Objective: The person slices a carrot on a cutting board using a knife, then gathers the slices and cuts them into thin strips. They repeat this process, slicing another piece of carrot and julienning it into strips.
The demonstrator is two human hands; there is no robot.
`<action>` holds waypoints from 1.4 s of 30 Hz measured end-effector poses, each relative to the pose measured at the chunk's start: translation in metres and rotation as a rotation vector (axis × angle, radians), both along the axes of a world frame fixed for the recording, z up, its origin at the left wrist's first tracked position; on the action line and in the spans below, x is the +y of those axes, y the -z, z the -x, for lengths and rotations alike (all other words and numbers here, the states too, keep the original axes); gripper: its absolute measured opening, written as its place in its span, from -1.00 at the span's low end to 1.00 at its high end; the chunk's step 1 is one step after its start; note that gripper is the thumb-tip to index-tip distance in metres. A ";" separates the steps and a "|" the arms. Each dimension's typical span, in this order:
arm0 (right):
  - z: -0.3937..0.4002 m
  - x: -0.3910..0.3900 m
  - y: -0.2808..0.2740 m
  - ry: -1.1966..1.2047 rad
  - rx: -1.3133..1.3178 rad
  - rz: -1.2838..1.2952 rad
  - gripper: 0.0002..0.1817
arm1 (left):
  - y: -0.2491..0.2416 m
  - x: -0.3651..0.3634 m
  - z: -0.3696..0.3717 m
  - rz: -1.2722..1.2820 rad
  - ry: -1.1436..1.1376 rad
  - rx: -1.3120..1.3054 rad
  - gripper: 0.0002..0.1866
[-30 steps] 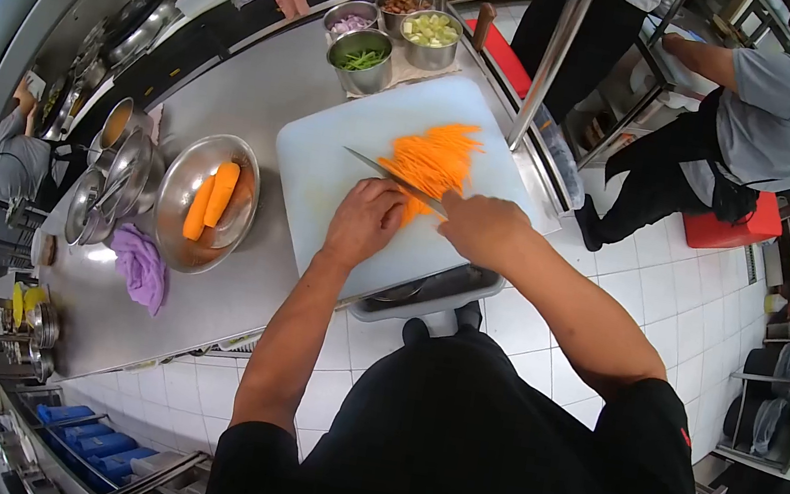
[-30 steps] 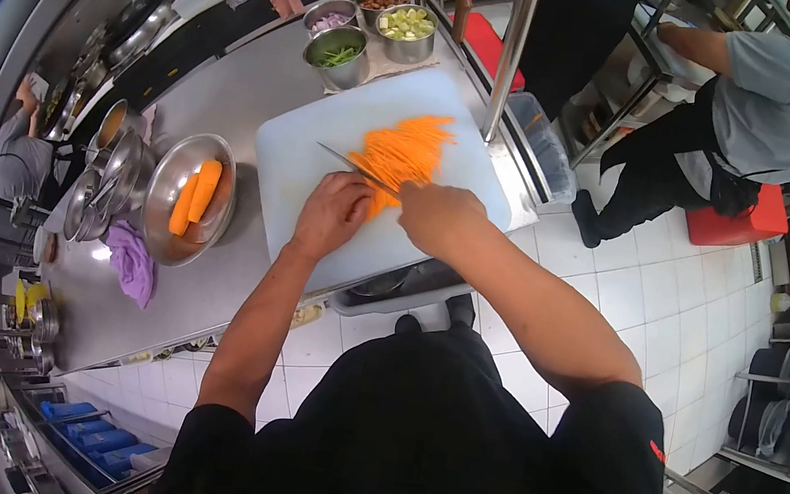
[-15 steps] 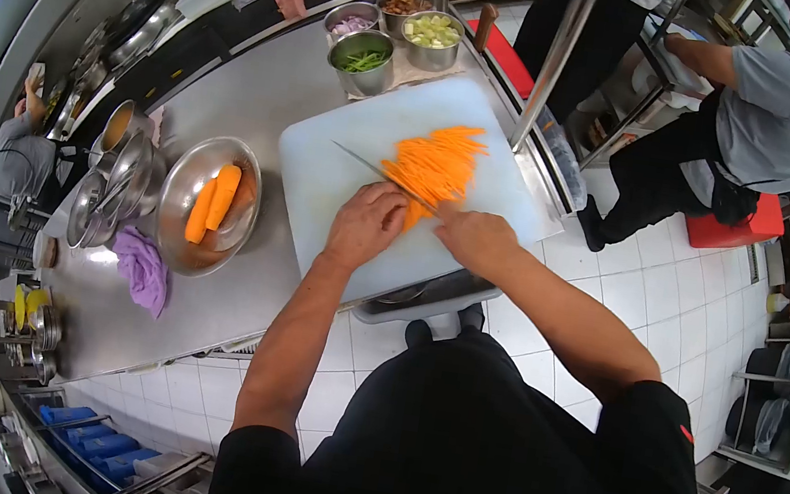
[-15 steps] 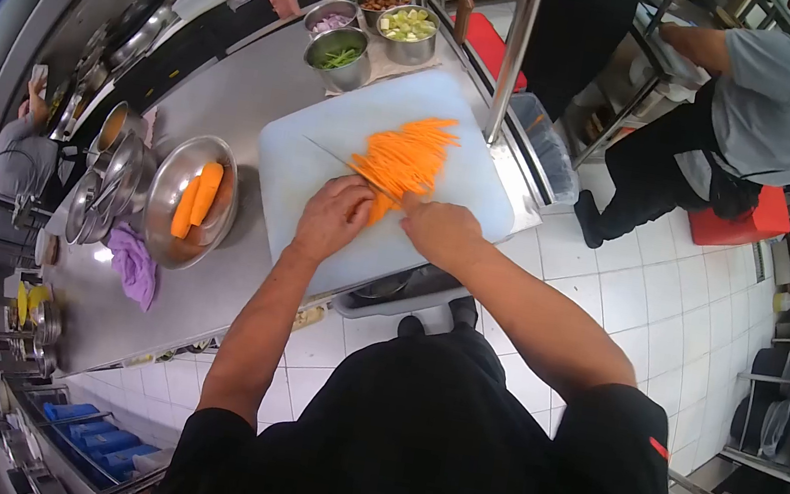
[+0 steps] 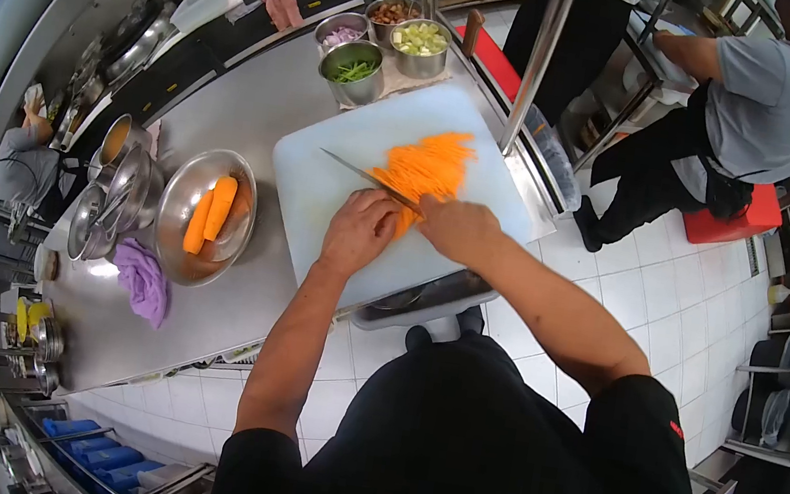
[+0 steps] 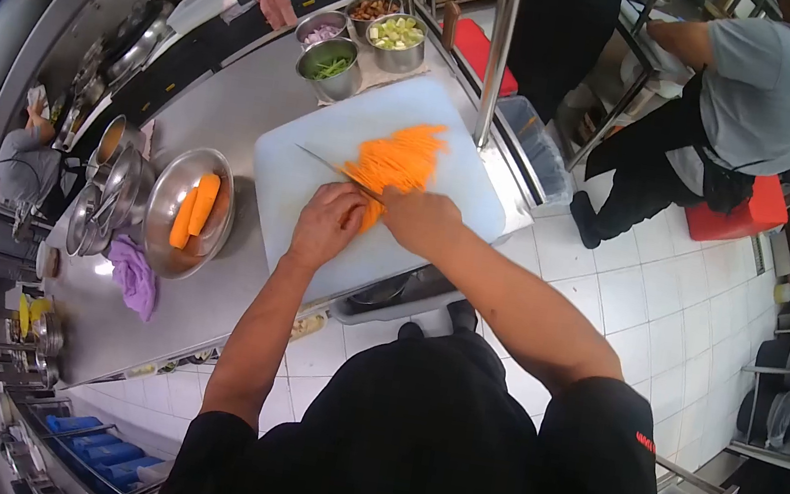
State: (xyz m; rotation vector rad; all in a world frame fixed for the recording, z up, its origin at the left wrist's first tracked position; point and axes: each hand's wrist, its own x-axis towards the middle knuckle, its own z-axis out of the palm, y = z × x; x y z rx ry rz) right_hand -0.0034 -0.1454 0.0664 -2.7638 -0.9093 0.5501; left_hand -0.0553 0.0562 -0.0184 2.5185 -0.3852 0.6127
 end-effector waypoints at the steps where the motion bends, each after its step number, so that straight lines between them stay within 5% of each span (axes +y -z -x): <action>1: -0.001 -0.003 -0.009 -0.009 0.013 0.012 -0.63 | -0.001 0.000 -0.003 -0.026 0.007 -0.038 -0.82; 15: 0.000 -0.012 -0.019 -0.068 -0.011 -0.024 -0.62 | -0.003 -0.001 -0.001 0.079 -0.050 0.033 -0.83; 21: 0.004 -0.003 0.019 -0.009 -0.011 -0.057 -0.67 | -0.004 0.000 -0.005 0.057 -0.056 0.041 -0.84; 27: 0.008 -0.012 -0.014 -0.058 -0.041 -0.053 -0.71 | -0.002 -0.001 0.000 0.038 -0.041 0.022 -0.84; 33: 0.000 0.003 0.021 0.019 0.009 -0.032 -0.68 | 0.002 0.002 -0.006 0.000 -0.032 -0.039 -0.83; 36: -0.003 0.000 -0.022 -0.082 0.029 0.052 -0.67 | -0.003 0.000 -0.005 -0.032 0.000 -0.077 -0.84; 42: 0.012 -0.010 0.021 0.013 0.037 -0.136 -0.64 | -0.001 0.001 0.001 0.015 -0.041 0.028 -0.86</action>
